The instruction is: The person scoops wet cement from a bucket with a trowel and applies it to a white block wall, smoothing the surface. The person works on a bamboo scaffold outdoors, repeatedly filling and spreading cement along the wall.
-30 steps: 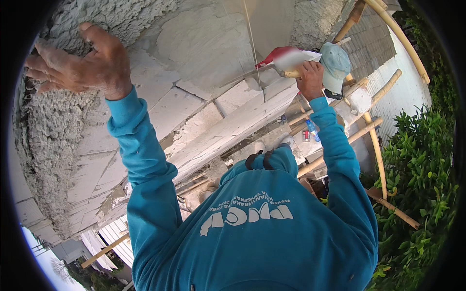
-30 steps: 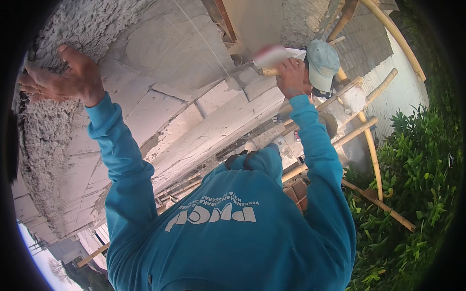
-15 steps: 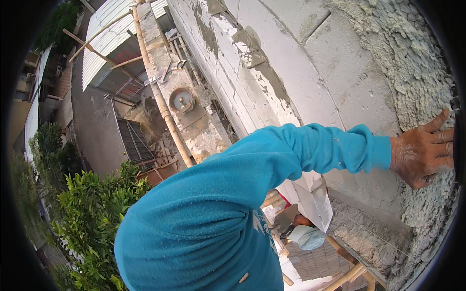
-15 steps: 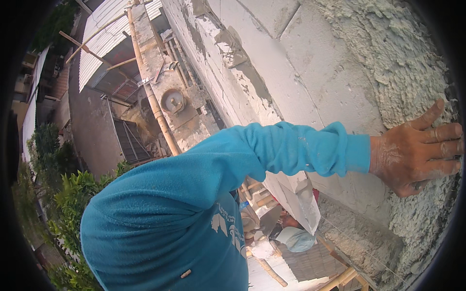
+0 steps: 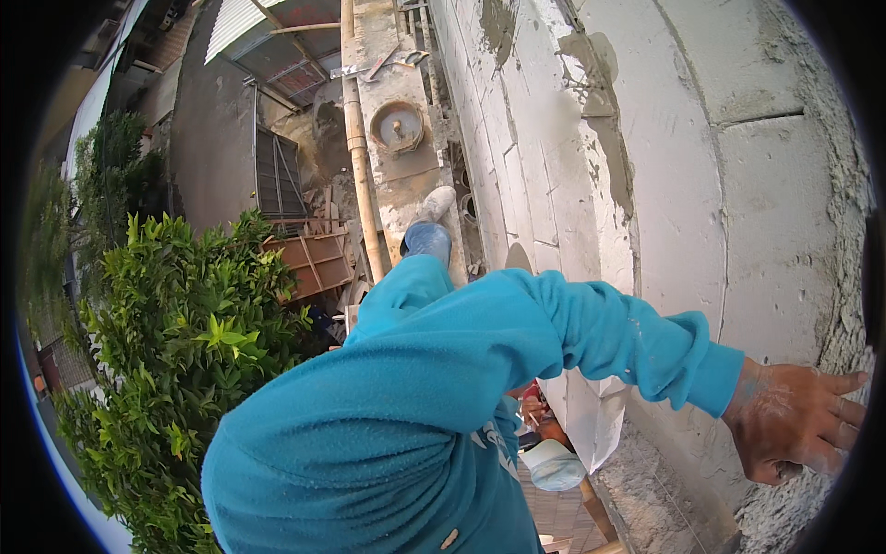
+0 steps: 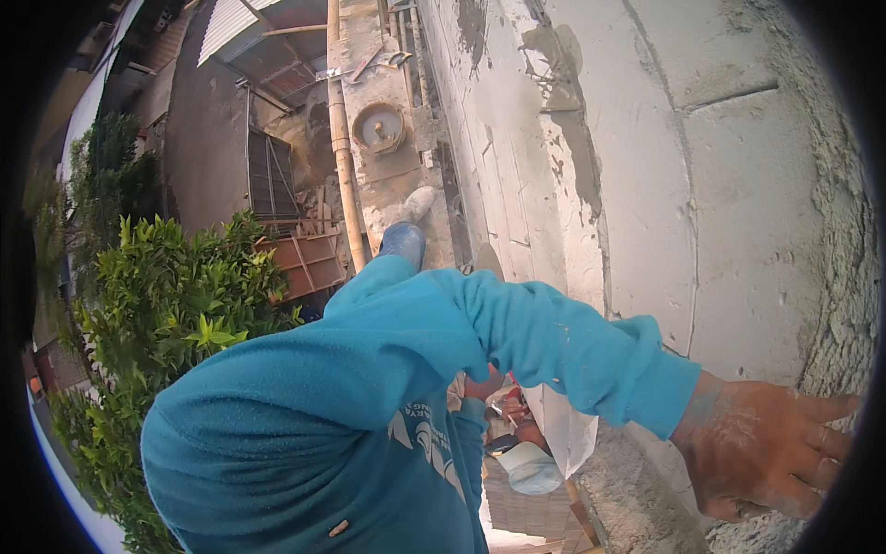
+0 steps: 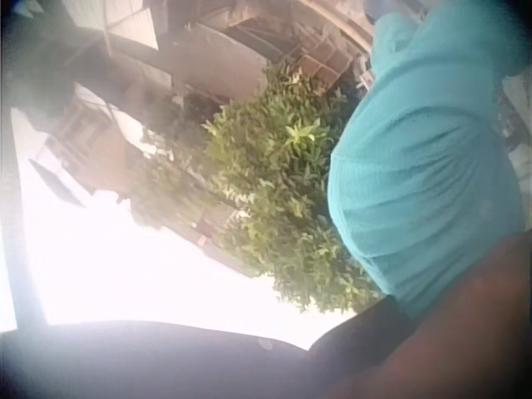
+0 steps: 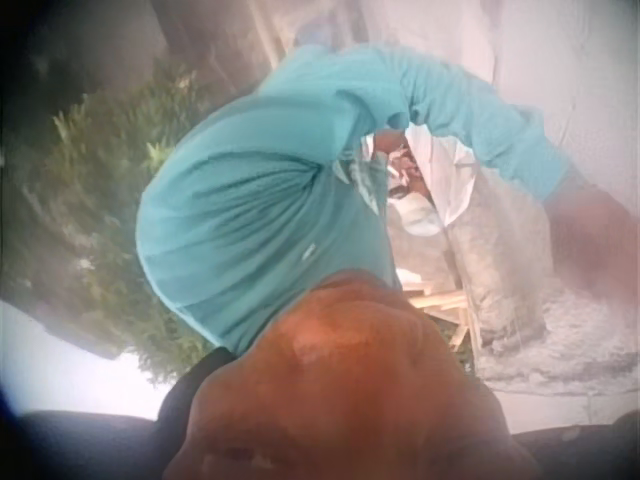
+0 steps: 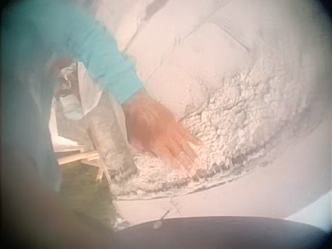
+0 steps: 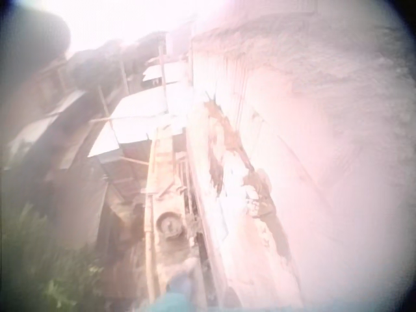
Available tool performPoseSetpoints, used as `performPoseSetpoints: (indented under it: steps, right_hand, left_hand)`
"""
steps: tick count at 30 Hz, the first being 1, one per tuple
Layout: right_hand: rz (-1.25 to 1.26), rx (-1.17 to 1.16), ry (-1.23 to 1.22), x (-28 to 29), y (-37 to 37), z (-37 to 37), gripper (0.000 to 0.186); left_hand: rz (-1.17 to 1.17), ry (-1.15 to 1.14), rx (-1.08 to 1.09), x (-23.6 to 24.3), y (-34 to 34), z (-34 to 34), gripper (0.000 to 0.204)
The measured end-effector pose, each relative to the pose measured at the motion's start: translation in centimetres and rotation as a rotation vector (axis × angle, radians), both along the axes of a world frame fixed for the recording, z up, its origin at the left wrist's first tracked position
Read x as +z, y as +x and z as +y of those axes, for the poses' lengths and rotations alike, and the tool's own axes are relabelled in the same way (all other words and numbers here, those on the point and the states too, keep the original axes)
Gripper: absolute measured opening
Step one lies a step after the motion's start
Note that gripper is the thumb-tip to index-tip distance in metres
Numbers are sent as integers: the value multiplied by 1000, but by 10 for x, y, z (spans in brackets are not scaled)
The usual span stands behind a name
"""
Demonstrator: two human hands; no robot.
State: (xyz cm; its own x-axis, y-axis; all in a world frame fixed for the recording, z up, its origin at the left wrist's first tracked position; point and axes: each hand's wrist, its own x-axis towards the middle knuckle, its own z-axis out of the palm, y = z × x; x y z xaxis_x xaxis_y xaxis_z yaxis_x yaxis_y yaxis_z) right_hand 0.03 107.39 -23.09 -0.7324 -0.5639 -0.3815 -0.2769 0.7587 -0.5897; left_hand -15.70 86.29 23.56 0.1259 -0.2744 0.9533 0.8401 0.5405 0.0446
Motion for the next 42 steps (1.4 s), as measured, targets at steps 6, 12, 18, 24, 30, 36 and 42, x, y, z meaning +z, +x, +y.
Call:
performPoseSetpoints:
  steps: [6,12,18,24,30,36,42]
  right_hand:
    - [-60,332,-99,-28,-2,-159,46]
    - [-127,509,11,-90,24,-331,49]
    - [-290,600,275,-167,66,-508,53]
    - [-481,404,42,-296,111,-623,70]
    - [-665,25,-56,-454,131,-578,67]
    - [-795,-276,126,-500,128,-571,39]
    - [-387,-54,8,-476,140,-600,67]
  left_hand:
    - [-567,226,74,-208,168,-102,47]
    - [-1721,729,423,-419,354,-190,39]
    - [-2022,1019,525,-526,408,-191,41]
    - [-2021,987,531,-564,400,-210,45]
    - [-2071,1015,535,-574,402,-236,44]
    - [-2093,1026,532,-578,404,-246,47]
    - [-2066,1079,542,-585,406,-253,46]
